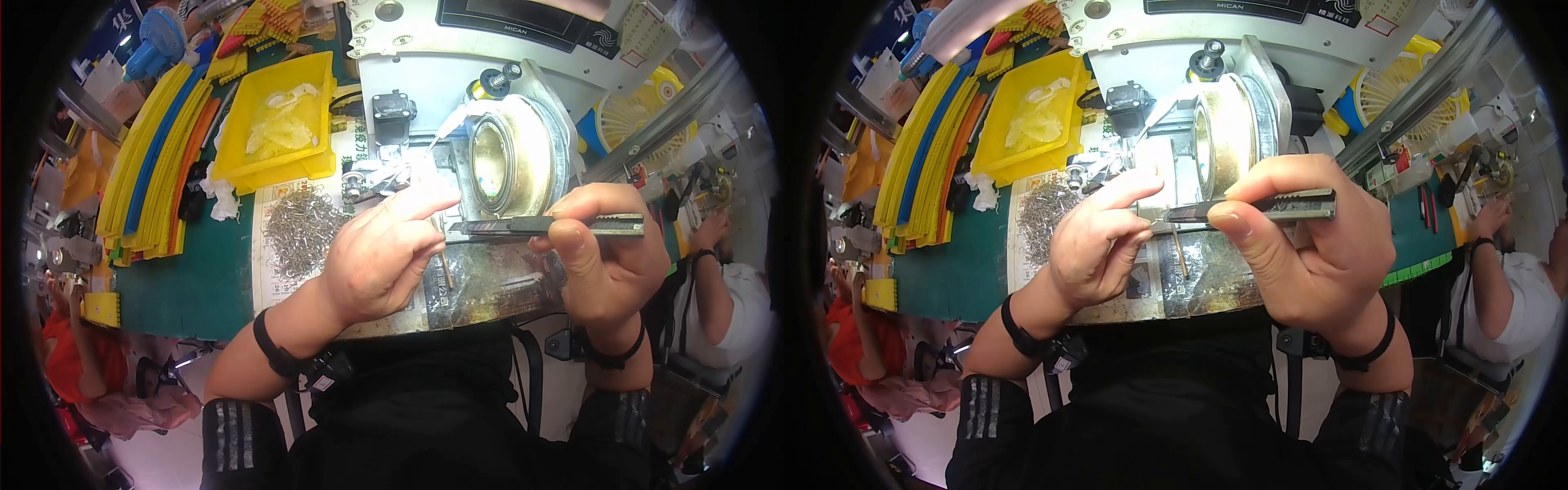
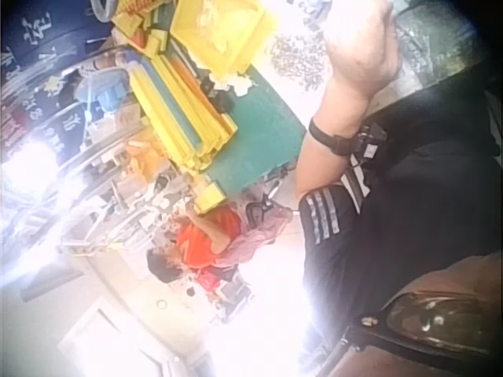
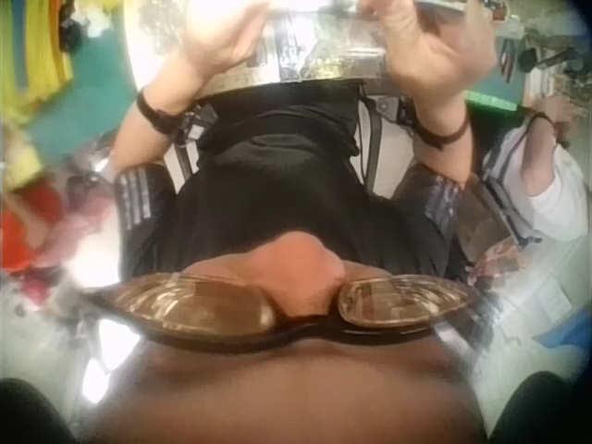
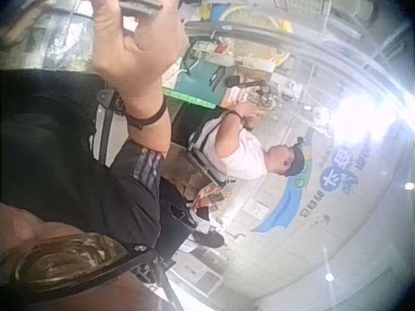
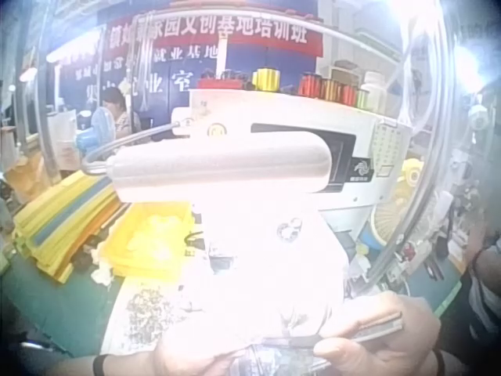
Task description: The person is assembling small electronic components, specifically attaching wires or small parts using a specialized machine and adhesive.
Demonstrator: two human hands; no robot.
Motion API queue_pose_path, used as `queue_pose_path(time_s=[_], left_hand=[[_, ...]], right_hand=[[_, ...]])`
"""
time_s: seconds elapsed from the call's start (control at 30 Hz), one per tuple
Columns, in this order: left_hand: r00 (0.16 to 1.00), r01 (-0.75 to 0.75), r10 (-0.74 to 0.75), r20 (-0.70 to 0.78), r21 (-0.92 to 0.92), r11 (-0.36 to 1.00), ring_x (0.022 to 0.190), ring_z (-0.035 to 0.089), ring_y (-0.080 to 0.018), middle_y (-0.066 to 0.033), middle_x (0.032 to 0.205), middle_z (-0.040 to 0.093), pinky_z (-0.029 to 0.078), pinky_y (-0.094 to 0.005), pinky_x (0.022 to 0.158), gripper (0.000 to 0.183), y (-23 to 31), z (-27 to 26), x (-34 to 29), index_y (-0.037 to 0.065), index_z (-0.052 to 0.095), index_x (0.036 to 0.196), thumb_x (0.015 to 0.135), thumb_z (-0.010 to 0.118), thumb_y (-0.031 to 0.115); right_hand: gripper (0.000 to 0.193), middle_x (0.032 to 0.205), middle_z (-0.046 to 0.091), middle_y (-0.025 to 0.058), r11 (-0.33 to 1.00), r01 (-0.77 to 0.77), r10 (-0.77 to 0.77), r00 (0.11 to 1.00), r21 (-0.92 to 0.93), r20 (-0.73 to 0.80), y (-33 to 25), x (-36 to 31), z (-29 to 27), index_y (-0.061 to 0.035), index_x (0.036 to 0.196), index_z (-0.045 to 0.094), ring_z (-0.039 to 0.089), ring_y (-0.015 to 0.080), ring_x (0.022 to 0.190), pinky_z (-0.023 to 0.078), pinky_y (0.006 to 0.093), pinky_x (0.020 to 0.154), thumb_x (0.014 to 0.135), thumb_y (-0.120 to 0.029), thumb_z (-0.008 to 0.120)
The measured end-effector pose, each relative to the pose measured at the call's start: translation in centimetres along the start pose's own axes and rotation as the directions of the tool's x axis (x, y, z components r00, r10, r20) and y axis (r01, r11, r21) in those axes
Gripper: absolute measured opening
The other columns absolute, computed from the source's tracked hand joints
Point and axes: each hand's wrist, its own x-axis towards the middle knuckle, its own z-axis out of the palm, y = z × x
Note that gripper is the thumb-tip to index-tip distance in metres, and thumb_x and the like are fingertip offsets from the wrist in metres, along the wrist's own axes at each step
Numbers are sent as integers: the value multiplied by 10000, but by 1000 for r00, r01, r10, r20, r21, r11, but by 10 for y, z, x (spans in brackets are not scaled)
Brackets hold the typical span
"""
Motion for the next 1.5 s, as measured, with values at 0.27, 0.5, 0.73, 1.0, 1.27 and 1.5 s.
queue_pose_path(time_s=[0.27, 0.5, 0.73, 1.0, 1.27, 1.5], left_hand=[[998, -61, 61, -13, 28, 998, 1079, 670, -418, -242, 1238, 662, 564, -433, 850, 222, 2, 1, 4, 5, 604, 986, 801, 720, -36], [1000, -7, 6, -26, -38, 999, 1107, 659, -434, -279, 1255, 649, 538, -445, 902, 195, -1, 2, 1, 17, 607, 1010, 851, 719, 2], [1000, -5, 5, -21, 32, 999, 963, 691, -371, -242, 1189, 686, 549, -404, 791, 157, 5, 1, 9, 43, 627, 966, 849, 718, -10], [990, 137, -129, -57, 155, 978, 1039, 693, -357, -240, 1186, 698, 537, -389, 911, 93, 15, 6, -4, 23, 629, 956, 887, 691, 13], [989, 147, -144, -31, 140, 979, 1112, 678, -363, -241, 1183, 696, 514, -400, 964, 55, 13, 7, 0, 17, 627, 944, 917, 672, 34], [983, 185, -184, -21, 140, 973, 1138, 663, -337, -240, 1190, 689, 486, -404, 999, 50, 15, 8, 0, -1, 628, 945, 953, 639, 47]], right_hand=[[151, 802, 690, 75, 991, 109, -96, 984, -80, 149, 3, 2, 2, 23, 974, 634, 629, 99, 641, 490, 228, 574, 926, -68, 744], [216, 880, 655, 137, 839, -176, 339, 909, 515, -241, 27, -60, -46, 43, 1183, 555, 662, 148, 705, 549, 248, 568, 1031, -110, 567], [456, 687, 652, 76, 467, -864, 884, 464, 189, -61, 64, -115, -80, 27, 1383, 496, 638, 129, 576, 528, 232, 548, 961, -83, 629], [175, 778, 697, 58, 838, -516, 514, 856, -179, -61, 70, -87, -74, 9, 1067, 682, 629, 88, 672, 500, 251, 618, 902, -45, 701], [211, 952, 670, 102, 855, -321, 396, 911, -408, 114, 75, -124, -122, -33, 999, 725, 647, 238, 878, 506, 342, 759, 795, -85, 740], [208, 913, 640, 108, 803, -119, 382, 855, -584, 351, 75, -132, -111, -41, 913, 662, 626, 298, 877, 502, 398, 777, 798, -168, 778]])
